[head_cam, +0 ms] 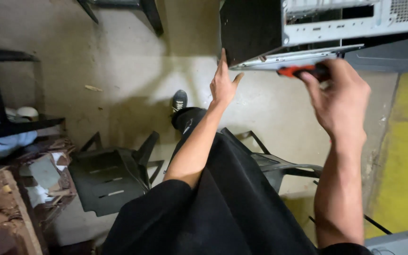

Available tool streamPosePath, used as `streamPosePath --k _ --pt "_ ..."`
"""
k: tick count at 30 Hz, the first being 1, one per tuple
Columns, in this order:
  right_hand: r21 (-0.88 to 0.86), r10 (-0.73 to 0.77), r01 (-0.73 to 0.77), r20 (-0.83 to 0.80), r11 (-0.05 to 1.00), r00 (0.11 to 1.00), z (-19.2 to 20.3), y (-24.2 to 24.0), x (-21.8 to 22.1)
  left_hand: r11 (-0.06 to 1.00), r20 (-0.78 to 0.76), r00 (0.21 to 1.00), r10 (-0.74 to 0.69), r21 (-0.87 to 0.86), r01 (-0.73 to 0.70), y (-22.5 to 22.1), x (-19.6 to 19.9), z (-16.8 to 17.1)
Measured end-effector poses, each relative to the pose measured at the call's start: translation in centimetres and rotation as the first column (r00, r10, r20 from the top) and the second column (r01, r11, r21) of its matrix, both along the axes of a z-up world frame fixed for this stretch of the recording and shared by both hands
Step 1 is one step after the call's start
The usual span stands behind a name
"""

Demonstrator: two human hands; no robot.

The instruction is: The person is disassembling a computer, starting with the case screws and then moving to the motherboard to remove the heatsink and CPU.

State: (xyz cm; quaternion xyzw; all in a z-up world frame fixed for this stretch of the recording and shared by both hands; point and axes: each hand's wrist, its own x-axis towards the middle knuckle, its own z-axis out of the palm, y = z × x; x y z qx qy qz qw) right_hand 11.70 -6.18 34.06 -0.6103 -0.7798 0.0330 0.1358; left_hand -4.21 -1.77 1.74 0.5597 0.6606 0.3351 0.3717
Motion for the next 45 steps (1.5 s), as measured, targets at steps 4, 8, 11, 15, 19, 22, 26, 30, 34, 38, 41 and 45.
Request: streamPosePath --k 4,8,11,15,19,22,26,30,34,38,41,45 --pt "-0.104 -0.279 0.260 -0.392 0.960 0.876 -2.3 -3.6 2.8 0.978 0.027 0.987 -0.161 -0.127 0.163 0.7 -3.7 1.3" --pt "-0.298 -0.415 0.372 -0.862 0.879 0.290 -15.0 -6.8 6.8 0.931 0.015 0.942 -0.335 -0.147 0.333 2.3 -5.5 0.4" --pt "-0.580 -0.524 0.359 -0.815 0.731 -0.249 -22.3 -9.3 5.0 0.899 -0.033 0.918 -0.396 -0.218 0.380 3.1 -6.3 1.1" --pt "-0.818 -0.509 0.162 -0.485 0.552 -0.711 -31.4 -12.4 1.1 0.848 -0.036 0.871 -0.489 -0.254 0.466 3.7 -8.7 3.4" --pt "-0.877 -0.651 0.069 -0.404 0.476 -0.643 -44.1 -18.8 -0.2 0.701 0.101 0.758 -0.645 -0.318 0.639 5.4 -16.2 -0.6" --pt "-0.934 -0.644 0.224 -0.355 0.279 -0.678 -48.3 -20.5 -5.2 0.441 0.145 0.588 -0.796 -0.527 0.727 8.6 -25.0 -10.9" --pt "-0.940 -0.783 0.341 -0.199 -0.018 -0.590 -48.2 -17.6 -11.1 0.727 0.048 0.909 -0.413 -0.584 0.361 15.8 -36.6 -16.2" --pt "-0.886 -0.915 0.410 0.037 -0.216 -0.402 -41.4 -12.5 -20.2 0.644 -0.327 0.829 -0.453 -0.763 0.051 21.4 -47.6 -19.6" --pt "-0.872 -0.868 0.405 0.045 -0.276 -0.494 -37.8 -8.3 -25.6 0.355 -0.157 0.614 -0.773 -0.910 0.213 27.5 -48.5 -15.4" --pt "-0.905 -0.855 0.351 0.026 -0.240 -0.517 -37.7 -6.6 -25.5 0.504 -0.119 0.710 -0.694 -0.784 0.361 32.1 -46.0 -17.0" --pt "-0.889 -0.812 0.299 0.125 -0.347 -0.570 -39.7 -5.2 -25.5 0.583 -0.071 0.776 -0.626 -0.704 0.406 35.8 -42.2 -14.9" --pt "-0.831 -0.949 0.465 0.303 -0.306 -0.084 -39.6 -2.3 -25.5 0.549 0.124 0.823 -0.555 -0.688 0.474 38.7 -39.7 -10.7"
